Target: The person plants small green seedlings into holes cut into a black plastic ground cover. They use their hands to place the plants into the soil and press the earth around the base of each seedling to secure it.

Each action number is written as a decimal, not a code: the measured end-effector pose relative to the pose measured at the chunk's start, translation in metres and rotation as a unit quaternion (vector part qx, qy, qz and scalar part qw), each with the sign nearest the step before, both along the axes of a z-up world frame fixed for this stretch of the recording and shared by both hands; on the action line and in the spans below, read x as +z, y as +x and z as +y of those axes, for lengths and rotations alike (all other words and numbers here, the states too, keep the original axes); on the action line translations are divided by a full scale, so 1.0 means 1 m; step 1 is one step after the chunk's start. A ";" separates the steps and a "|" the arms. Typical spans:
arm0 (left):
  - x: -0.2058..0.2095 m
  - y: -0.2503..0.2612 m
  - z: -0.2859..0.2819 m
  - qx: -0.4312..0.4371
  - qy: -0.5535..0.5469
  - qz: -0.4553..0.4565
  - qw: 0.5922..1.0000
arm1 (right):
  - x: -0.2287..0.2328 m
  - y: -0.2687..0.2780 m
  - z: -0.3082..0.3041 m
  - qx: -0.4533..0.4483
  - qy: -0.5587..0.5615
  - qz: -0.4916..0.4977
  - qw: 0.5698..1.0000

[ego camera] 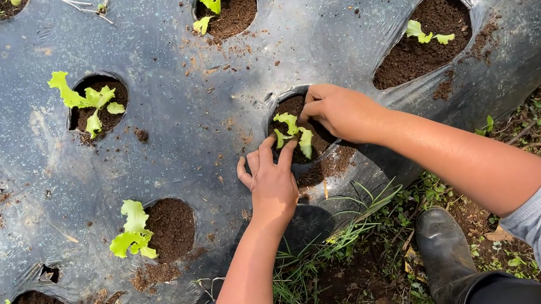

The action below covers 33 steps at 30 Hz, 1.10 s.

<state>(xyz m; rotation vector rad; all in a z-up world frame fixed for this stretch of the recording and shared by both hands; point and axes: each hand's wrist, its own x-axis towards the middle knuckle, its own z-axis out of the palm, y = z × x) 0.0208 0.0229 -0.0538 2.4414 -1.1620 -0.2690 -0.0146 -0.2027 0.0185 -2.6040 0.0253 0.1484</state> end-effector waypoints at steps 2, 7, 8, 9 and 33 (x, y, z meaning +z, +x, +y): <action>-0.004 -0.002 -0.001 -0.011 0.004 -0.012 1.000 | -0.021 0.005 -0.008 0.031 -0.033 -0.044 0.998; -0.009 -0.006 -0.005 -0.017 0.011 -0.052 0.998 | -0.039 0.006 -0.004 0.121 -0.106 -0.128 0.979; -0.007 -0.007 -0.006 -0.011 0.010 -0.062 0.998 | -0.050 0.006 -0.011 0.107 -0.224 -0.179 0.952; -0.006 -0.008 -0.006 -0.005 0.008 -0.071 0.997 | -0.061 0.007 -0.017 0.091 -0.338 -0.227 0.909; 0.018 -0.042 0.040 -0.104 0.095 0.046 0.989 | -0.028 -0.080 0.027 0.043 -0.291 0.112 0.949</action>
